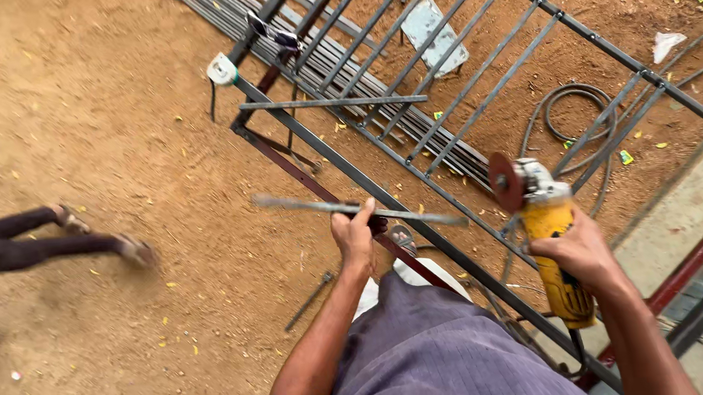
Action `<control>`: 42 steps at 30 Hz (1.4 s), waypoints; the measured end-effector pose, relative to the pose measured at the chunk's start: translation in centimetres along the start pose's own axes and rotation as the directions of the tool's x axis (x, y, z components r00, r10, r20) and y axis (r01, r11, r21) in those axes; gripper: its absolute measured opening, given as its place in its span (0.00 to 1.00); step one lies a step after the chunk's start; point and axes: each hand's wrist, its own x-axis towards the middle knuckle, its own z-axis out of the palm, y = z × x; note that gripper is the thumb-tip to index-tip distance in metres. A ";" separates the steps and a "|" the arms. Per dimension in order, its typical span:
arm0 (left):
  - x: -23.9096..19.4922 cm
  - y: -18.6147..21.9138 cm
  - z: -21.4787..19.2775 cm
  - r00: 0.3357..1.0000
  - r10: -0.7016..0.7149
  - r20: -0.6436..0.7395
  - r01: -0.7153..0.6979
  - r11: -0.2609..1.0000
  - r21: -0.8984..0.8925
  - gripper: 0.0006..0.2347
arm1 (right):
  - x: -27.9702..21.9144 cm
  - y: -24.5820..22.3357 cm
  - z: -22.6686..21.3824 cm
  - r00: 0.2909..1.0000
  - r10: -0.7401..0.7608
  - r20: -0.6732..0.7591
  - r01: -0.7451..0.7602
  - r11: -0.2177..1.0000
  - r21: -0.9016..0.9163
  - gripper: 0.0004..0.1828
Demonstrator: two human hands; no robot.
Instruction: The person measures and cuts metal rods using an angle grinder, then positions them into a metal frame structure. They weld the rods to the frame using a welding torch, repeating the process of measuring, cutting, and welding to assemble the structure.
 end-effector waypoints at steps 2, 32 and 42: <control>0.7 3.1 0.3 0.952 0.282 0.122 -0.305 0.910 0.280 0.11 | -1.2 1.0 -0.1 0.999 -0.029 -0.037 0.034 0.990 0.139 0.28; 17.5 7.6 4.8 0.296 0.066 0.953 -0.883 -0.362 0.299 0.19 | -20.4 3.0 22.2 0.771 0.328 -0.545 0.247 0.635 0.732 0.27; -6.1 11.1 -3.8 -0.848 0.004 0.531 -0.437 0.561 -0.703 0.28 | -22.7 -2.6 22.0 0.633 0.461 -0.623 0.478 0.401 0.782 0.25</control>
